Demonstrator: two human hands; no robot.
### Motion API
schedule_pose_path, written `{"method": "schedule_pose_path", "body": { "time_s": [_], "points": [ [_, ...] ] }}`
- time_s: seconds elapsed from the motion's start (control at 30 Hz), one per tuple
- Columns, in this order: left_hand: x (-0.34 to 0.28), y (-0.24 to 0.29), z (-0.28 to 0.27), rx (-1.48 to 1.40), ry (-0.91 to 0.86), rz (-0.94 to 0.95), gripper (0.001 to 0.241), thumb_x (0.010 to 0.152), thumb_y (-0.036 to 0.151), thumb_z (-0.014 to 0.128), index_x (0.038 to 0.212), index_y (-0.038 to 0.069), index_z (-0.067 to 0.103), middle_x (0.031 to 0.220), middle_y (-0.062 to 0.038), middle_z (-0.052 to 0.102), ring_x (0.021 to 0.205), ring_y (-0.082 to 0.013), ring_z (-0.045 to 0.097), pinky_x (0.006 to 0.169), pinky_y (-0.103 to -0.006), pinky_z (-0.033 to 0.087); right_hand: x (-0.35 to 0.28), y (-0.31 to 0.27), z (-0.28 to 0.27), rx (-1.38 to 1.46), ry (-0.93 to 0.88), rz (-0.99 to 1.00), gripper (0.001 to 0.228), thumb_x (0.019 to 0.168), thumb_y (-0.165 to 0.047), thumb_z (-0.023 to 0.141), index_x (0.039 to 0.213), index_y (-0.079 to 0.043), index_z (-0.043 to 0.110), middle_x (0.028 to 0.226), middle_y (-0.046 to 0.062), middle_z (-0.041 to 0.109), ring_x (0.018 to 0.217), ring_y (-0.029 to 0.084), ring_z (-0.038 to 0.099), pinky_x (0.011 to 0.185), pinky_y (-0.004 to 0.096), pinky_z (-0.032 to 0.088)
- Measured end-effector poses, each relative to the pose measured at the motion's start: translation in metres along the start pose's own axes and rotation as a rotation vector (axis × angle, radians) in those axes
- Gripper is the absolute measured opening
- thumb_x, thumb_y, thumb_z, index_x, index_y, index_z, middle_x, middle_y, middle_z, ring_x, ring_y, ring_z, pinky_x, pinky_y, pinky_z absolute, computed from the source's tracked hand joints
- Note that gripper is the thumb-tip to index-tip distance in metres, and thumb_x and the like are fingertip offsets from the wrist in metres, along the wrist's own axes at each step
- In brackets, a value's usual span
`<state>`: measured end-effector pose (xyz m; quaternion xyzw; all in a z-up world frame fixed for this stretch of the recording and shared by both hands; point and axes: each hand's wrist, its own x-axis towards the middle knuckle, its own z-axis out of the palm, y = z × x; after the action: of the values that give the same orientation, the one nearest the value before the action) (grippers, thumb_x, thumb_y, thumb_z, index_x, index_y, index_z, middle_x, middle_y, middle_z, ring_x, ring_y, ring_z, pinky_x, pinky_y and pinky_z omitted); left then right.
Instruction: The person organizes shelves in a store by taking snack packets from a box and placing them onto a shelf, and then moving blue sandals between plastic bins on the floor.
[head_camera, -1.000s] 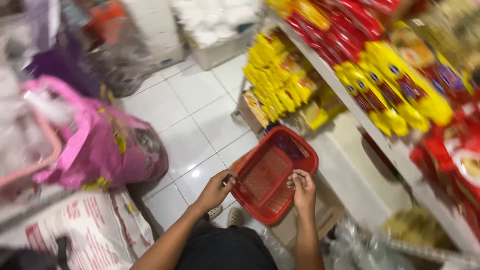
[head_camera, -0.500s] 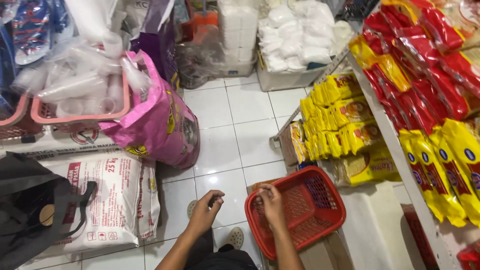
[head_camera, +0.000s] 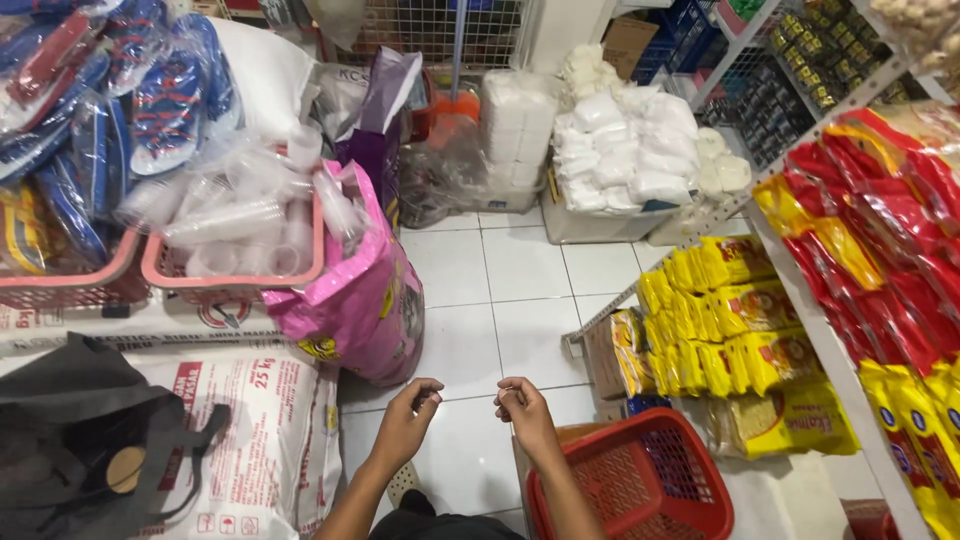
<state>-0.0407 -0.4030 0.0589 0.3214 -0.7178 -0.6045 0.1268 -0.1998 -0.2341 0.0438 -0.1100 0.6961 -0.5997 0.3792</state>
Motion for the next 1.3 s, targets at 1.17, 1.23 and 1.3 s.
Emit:
{"method": "schedule_pose_path", "body": {
  "time_s": [1.17, 1.23, 1.3],
  "points": [
    [0.204, -0.012, -0.09, -0.126, 0.619, -0.121, 0.026, 0.094, 0.015, 0.065, 0.116, 0.002, 0.068, 0.098, -0.004, 0.072, 0.089, -0.0139, 0.066, 0.082, -0.0294, 0.054, 0.327, -0.142, 0.127, -0.358, -0.612, -0.034, 0.034, 0.096, -0.019, 0.057, 0.125, -0.003, 0.066, 0.093, 0.007, 0.07, 0.083, 0.015, 0.065, 0.079, 0.031, 0.054],
    [0.206, -0.011, -0.088, -0.142, 0.649, -0.103, 0.026, 0.094, 0.015, 0.065, 0.116, 0.002, 0.068, 0.097, -0.005, 0.072, 0.085, -0.0148, 0.066, 0.08, -0.0297, 0.055, 0.338, -0.14, 0.127, -0.366, -0.638, -0.016, 0.034, 0.096, -0.018, 0.057, 0.125, -0.003, 0.066, 0.094, 0.007, 0.07, 0.083, 0.015, 0.065, 0.079, 0.031, 0.054],
    [0.206, -0.014, -0.089, -0.151, 0.672, -0.113, 0.025, 0.094, 0.015, 0.065, 0.116, 0.002, 0.069, 0.096, -0.006, 0.073, 0.084, -0.015, 0.066, 0.079, -0.0297, 0.055, 0.35, -0.136, 0.133, -0.341, -0.662, -0.013, 0.034, 0.096, -0.017, 0.057, 0.126, -0.002, 0.066, 0.094, 0.007, 0.07, 0.082, 0.015, 0.064, 0.078, 0.031, 0.054]
  ]
}}
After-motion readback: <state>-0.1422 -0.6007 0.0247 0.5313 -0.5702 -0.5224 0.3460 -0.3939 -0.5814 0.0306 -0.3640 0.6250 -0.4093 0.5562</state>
